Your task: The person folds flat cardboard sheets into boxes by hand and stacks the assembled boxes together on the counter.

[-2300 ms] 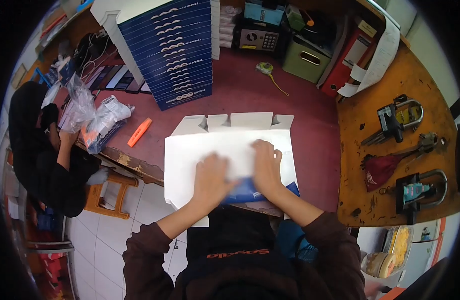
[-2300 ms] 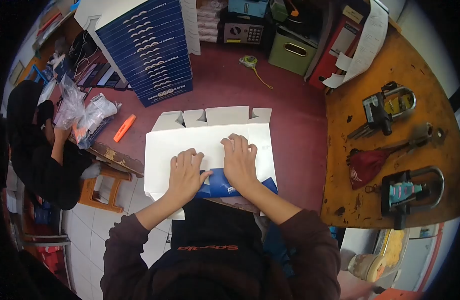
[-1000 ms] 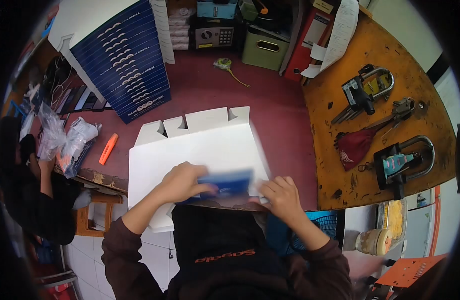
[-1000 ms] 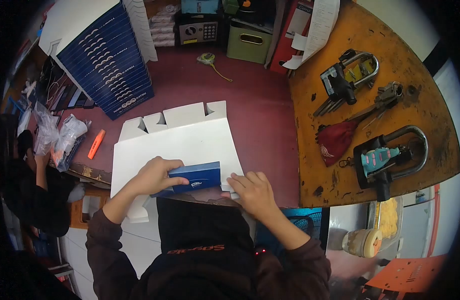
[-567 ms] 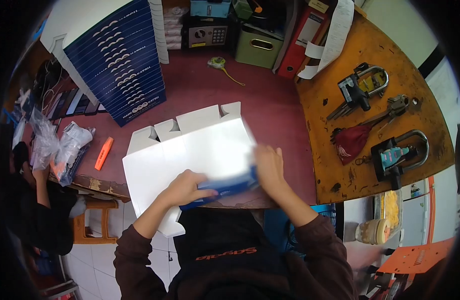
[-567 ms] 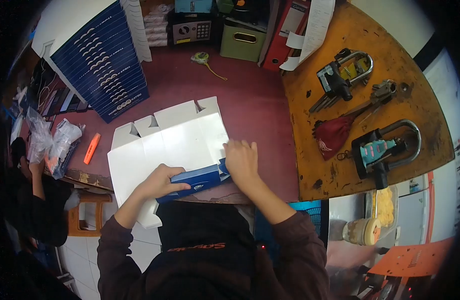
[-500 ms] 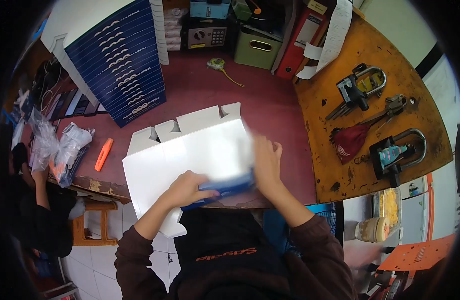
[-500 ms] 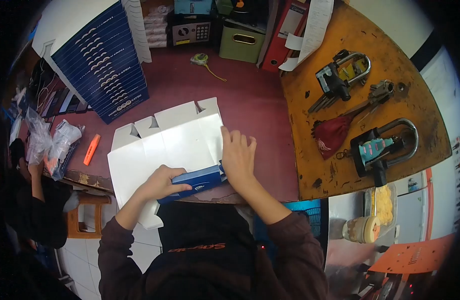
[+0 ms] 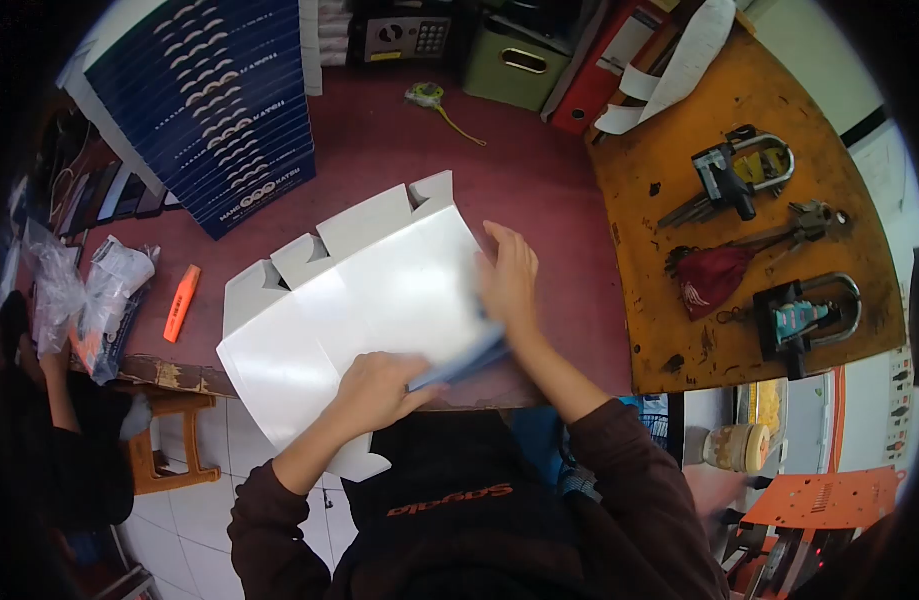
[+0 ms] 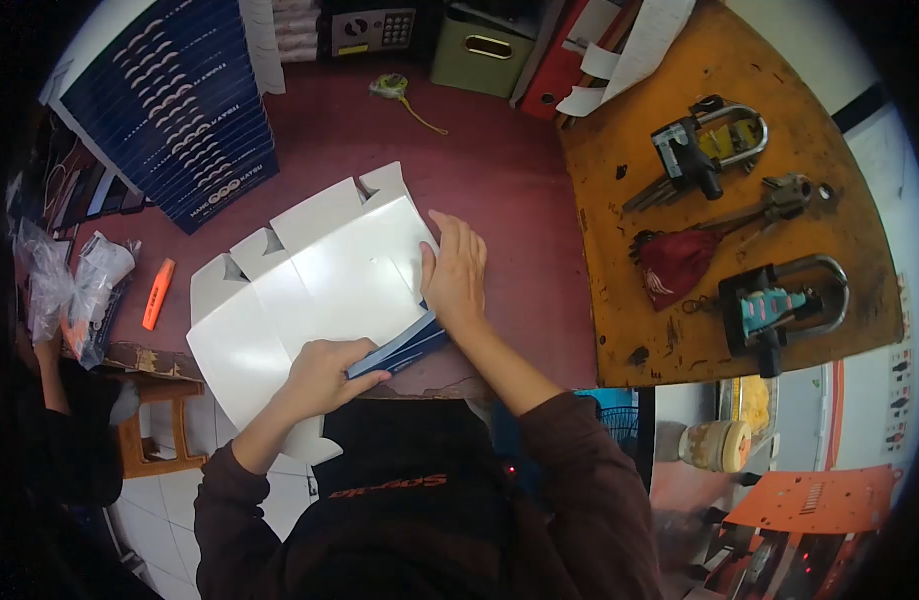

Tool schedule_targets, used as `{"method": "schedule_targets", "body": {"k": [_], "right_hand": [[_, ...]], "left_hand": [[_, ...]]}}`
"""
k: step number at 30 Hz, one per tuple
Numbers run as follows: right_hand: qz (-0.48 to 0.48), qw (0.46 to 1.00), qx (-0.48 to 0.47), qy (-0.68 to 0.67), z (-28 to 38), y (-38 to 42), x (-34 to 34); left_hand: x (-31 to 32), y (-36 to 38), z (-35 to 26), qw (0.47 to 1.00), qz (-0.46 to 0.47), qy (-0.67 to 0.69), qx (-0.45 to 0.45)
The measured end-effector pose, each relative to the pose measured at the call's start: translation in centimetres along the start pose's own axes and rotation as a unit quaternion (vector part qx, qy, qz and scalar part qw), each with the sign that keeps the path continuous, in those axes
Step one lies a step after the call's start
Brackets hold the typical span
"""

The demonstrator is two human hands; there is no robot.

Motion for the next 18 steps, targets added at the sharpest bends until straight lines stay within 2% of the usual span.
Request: {"method": "schedule_targets", "body": {"k": [2, 5, 7, 9, 11, 14, 16, 17, 18], "right_hand": [[0.014, 1.000, 0.005, -0.027, 0.1, -0.4, 0.2], [0.069, 0.997, -0.018, -0.033, 0.8, 0.0, 1.7], [0.089, 0.995, -0.013, 0.051, 0.2, -0.1, 3.0], [0.076, 0.996, -0.018, 0.032, 0.2, -0.5, 3.1], [0.045, 0.998, -0.045, 0.004, 1.4, -2.0, 2.8], [0.078, 0.996, -0.037, -0.012, 0.7, -1.4, 3.3], [0.154, 0.974, 0.007, -0.165, -0.2, -1.1, 3.8], [0.154, 0.974, 0.002, -0.165, -0.7, -0.9, 3.1], [0.139, 0.967, 0.048, -0.209, -1.7, -0.3, 2.0]], "left_hand": [[-1.0, 0.3, -1.3, 0.998, -0.042, -0.040, 0.034], [-1.4, 0.7, -2.1, 0.993, -0.059, -0.098, 0.024], [-0.9, 0.8, -2.2, 0.991, -0.070, -0.111, 0.032], [-1.3, 0.8, -2.6, 0.987, -0.097, -0.132, 0.004], [-1.7, 1.1, -3.0, 0.977, -0.150, -0.146, 0.040], [-1.4, 1.4, -2.9, 0.978, -0.130, -0.159, 0.038], [-1.6, 1.5, -3.3, 0.972, -0.147, -0.175, 0.047], [-1.4, 1.6, -3.4, 0.971, -0.152, -0.176, 0.046], [-0.9, 2.0, -3.7, 0.962, -0.151, -0.218, 0.064]]}}
Point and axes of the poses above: each hand's wrist, its own y-axis away from the middle knuckle, its own x-axis out of the palm, z = x × y, the point moved 10 cm from there along -y, towards the middle knuckle, and after that the axes turned 8 degrees about -z, right-handed, at the moved point
